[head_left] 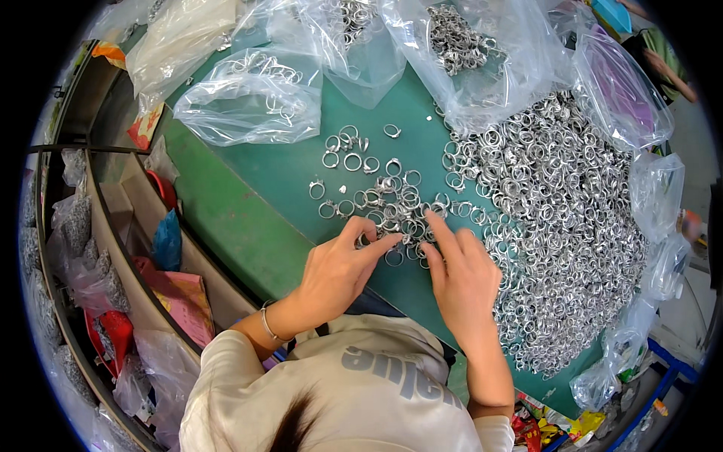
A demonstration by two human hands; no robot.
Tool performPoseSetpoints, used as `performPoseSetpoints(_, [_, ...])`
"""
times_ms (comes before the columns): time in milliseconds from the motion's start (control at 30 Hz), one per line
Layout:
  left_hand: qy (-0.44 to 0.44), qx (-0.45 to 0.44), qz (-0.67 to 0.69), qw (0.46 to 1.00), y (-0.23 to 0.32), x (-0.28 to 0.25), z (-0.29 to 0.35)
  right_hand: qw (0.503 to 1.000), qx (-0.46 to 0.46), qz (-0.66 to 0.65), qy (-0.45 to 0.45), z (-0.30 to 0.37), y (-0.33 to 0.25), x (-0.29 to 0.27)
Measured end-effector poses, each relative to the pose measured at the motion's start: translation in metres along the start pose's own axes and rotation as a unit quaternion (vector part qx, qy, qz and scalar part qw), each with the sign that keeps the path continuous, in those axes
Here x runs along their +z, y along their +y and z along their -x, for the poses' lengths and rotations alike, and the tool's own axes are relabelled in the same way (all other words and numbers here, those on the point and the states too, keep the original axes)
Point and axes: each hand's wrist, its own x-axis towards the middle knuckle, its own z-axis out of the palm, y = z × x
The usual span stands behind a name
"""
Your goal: The person picks up and sorts through a large pile of small metal split rings on a green workbench by hand, grouping some together and moving others into plastic bags.
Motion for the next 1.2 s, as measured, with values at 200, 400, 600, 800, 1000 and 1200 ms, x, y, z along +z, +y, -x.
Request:
performPoseSetpoints(200, [0.027,-0.009,0.018,0.999,-0.009,-0.002,-0.001,0.994,0.078,0.064,0.034,0.003,0.033,0.0])
performPoseSetpoints(400, [0.049,-0.002,0.032,0.998,-0.011,0.002,0.0,0.983,0.165,0.071,0.035,0.017,0.041,-0.018])
performPoseSetpoints(600, [0.096,-0.027,0.085,0.991,-0.007,0.008,0.008,0.993,0.109,0.028,0.021,0.005,0.033,-0.012])
performPoseSetpoints(800, [0.088,-0.044,0.038,0.994,-0.01,0.007,0.016,0.983,0.166,-0.004,0.079,0.014,0.043,-0.013])
performPoseSetpoints(1000, [0.056,-0.003,0.005,0.998,-0.004,0.01,0.003,0.992,0.098,0.033,0.067,0.01,0.035,-0.012])
performPoseSetpoints(1200, [0.076,-0.02,0.045,0.996,-0.009,0.004,0.0,0.992,0.112,-0.039,0.034,0.005,0.029,-0.011])
